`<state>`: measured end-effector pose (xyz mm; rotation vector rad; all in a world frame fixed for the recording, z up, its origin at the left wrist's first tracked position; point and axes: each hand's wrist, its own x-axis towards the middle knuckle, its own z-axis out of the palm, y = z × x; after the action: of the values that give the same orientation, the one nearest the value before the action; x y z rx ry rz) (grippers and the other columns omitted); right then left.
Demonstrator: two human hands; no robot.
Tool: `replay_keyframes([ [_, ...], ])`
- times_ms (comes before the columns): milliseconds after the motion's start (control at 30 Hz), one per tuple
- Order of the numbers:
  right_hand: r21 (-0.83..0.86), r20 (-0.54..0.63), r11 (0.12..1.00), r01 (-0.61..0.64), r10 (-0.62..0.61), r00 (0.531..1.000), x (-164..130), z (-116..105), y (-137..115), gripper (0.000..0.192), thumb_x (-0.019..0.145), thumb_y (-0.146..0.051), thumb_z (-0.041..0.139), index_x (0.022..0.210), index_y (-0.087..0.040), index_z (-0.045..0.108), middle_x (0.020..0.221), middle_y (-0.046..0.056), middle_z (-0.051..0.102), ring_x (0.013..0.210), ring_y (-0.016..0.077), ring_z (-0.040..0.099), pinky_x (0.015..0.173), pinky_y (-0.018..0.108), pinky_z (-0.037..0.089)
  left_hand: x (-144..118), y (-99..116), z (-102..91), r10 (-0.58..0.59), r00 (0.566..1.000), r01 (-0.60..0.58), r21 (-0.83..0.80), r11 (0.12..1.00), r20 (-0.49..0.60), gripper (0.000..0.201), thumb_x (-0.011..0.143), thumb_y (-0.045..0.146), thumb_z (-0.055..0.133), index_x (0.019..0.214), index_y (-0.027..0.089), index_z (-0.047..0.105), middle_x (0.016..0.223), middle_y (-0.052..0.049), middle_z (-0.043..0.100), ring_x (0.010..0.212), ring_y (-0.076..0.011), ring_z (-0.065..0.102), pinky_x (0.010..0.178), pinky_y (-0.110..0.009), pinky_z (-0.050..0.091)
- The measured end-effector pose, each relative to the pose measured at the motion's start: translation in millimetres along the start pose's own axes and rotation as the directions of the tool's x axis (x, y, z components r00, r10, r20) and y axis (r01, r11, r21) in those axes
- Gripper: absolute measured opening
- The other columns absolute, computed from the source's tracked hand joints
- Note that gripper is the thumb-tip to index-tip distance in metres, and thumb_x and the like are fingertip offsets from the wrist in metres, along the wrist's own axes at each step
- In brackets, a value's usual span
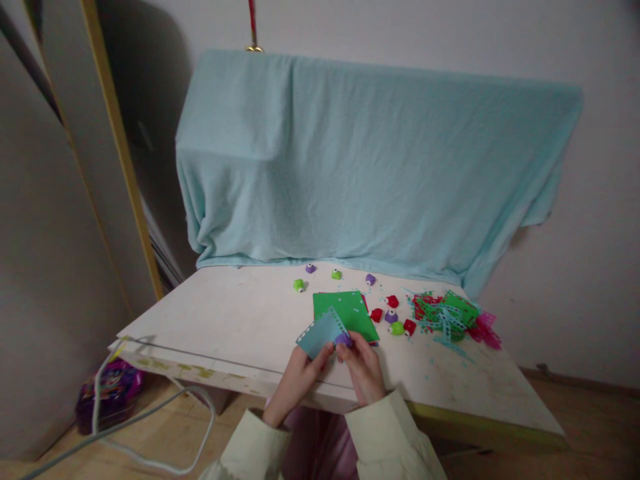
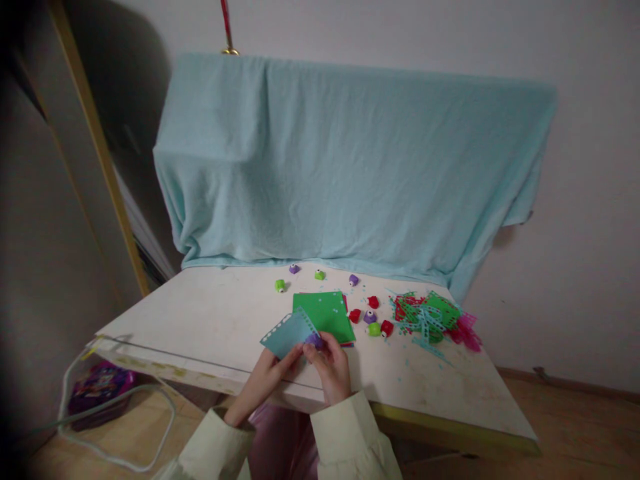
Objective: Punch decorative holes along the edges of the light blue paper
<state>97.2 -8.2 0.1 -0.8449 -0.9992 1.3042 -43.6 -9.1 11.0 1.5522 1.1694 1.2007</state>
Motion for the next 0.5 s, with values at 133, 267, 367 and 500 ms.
replay_keyframes([
  [133,0.018,-0.020,1.000,-0.002,0.002,1.000,0.5,0.3,1.5,0.023,0.077,-0.028,0.068,0.096,-0.017,0.062,0.078,0.002,0.057,0.068,0.0124,0.047,0.062,0.024,0.038,-0.1,-0.4,-0.7,-0.003,1.000,0.003,-0.018,1.000,0.021,0.023,0.086,0.036,0.051,0.082,0.015,0.058,0.081,-0.003,0.064,0.078,-0.0178,0.056,0.077,-0.028,0.043],
  [267,0.026,-0.035,1.000,-0.003,0.004,0.999,0.2,0.2,2.4,0.022,0.077,-0.030,0.068,0.093,-0.016,0.062,0.073,0.001,0.053,0.058,0.0099,0.041,0.051,0.023,0.033,-0.5,-0.5,-1.7,-0.027,0.999,0.028,-0.022,0.999,0.043,0.025,0.086,0.037,0.050,0.081,0.015,0.058,0.083,-0.004,0.064,0.078,-0.0184,0.056,0.075,-0.027,0.044],
  [367,0.024,-0.034,1.000,-0.014,0.015,0.999,0.3,-0.2,2.6,0.024,0.077,-0.030,0.068,0.094,-0.016,0.062,0.073,0.001,0.053,0.054,0.0089,0.038,0.047,0.022,0.032,-0.8,-0.4,-1.7,-0.029,0.998,0.030,-0.016,0.999,0.052,0.025,0.087,0.037,0.049,0.081,0.014,0.059,0.083,-0.004,0.065,0.078,-0.0184,0.056,0.073,-0.027,0.044],
  [500,0.015,-0.028,1.000,-0.017,0.018,0.999,0.6,-0.2,2.3,0.028,0.075,-0.031,0.069,0.097,-0.015,0.062,0.078,0.003,0.057,0.060,0.0113,0.044,0.052,0.024,0.036,-0.9,-1.0,-1.1,-0.030,0.999,0.030,-0.004,1.000,0.037,0.026,0.086,0.038,0.049,0.079,0.015,0.058,0.080,-0.004,0.064,0.074,-0.0180,0.056,0.070,-0.027,0.044],
])
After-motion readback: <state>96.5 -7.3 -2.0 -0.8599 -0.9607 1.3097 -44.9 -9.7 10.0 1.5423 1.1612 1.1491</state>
